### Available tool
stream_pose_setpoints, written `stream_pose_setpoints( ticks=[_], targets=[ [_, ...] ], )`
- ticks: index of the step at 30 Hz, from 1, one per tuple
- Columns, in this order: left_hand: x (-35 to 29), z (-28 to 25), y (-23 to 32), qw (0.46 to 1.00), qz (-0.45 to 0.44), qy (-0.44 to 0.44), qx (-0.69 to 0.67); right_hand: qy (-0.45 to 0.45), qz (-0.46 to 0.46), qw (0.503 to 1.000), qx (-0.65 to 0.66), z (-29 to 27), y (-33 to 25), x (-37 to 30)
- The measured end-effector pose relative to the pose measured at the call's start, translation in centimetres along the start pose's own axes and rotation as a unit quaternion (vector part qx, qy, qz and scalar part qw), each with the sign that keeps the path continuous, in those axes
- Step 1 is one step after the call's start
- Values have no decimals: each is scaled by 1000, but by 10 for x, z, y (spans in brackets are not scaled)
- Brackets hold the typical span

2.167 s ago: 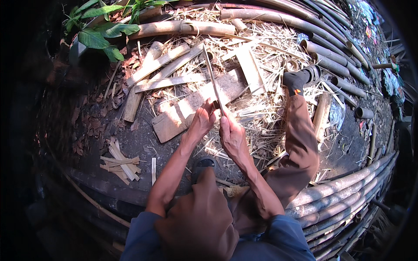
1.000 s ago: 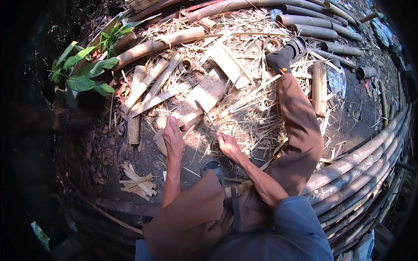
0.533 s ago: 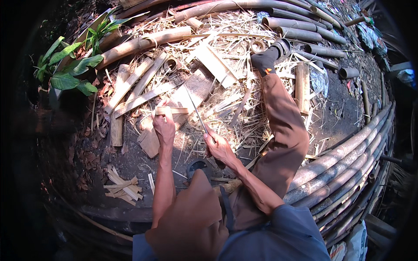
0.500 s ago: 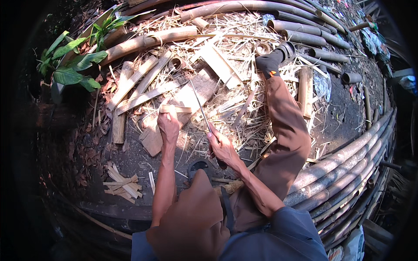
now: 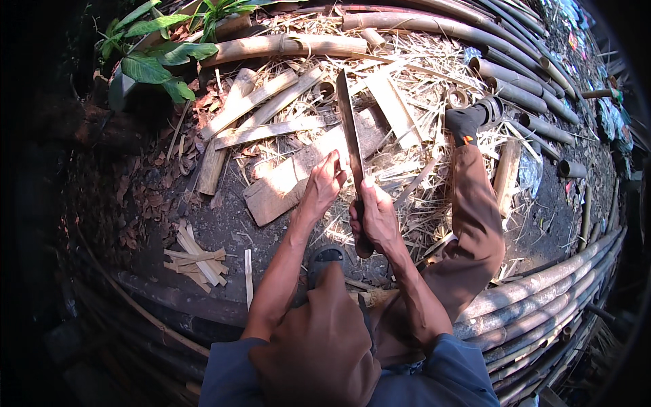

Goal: The person sits on the ground and uses a machete to split bamboo pieces into thin strips. The person repeatedly positions bamboo segments, strikes them with the machete, and separates the resulting strips.

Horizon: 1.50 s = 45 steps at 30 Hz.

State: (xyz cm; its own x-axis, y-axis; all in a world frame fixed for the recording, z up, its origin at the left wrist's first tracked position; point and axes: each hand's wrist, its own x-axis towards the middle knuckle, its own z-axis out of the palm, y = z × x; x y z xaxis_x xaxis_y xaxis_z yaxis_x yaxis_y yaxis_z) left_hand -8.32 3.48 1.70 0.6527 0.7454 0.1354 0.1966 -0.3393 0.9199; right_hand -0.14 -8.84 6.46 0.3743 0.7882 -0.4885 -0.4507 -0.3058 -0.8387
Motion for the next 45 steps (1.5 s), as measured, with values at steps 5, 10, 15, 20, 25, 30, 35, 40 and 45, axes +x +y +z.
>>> stream_pose_setpoints(
  ticks=[5,10,15,20,25,30,35,40,45],
  targets=[
    [1,1,-7,1000,12,-10,17,-5,-3,1000,-8,1,-1,0],
    [0,4,-10,1000,17,4,-7,-5,8,1000,-2,3,-1,-2],
    [1,3,-13,998,62,8,17,4,29,1000,3,4,-5,-4],
    [1,3,-6,999,39,-1,-4,-4,23,1000,5,2,-6,-4],
    [0,6,-13,999,48,5,17,-14,20,1000,7,1,-1,-1],
    [3,7,-19,996,84,16,-1,6,-46,996,-79,2,3,2],
    [7,5,-19,994,108,-8,12,27,-129,981,-143,7,-5,-2],
    [7,5,-27,994,77,-38,62,48,-160,966,-195,9,-6,4],
    [5,-11,2,996,49,-41,64,48,-162,962,-217,12,-17,-5]
  ],
)
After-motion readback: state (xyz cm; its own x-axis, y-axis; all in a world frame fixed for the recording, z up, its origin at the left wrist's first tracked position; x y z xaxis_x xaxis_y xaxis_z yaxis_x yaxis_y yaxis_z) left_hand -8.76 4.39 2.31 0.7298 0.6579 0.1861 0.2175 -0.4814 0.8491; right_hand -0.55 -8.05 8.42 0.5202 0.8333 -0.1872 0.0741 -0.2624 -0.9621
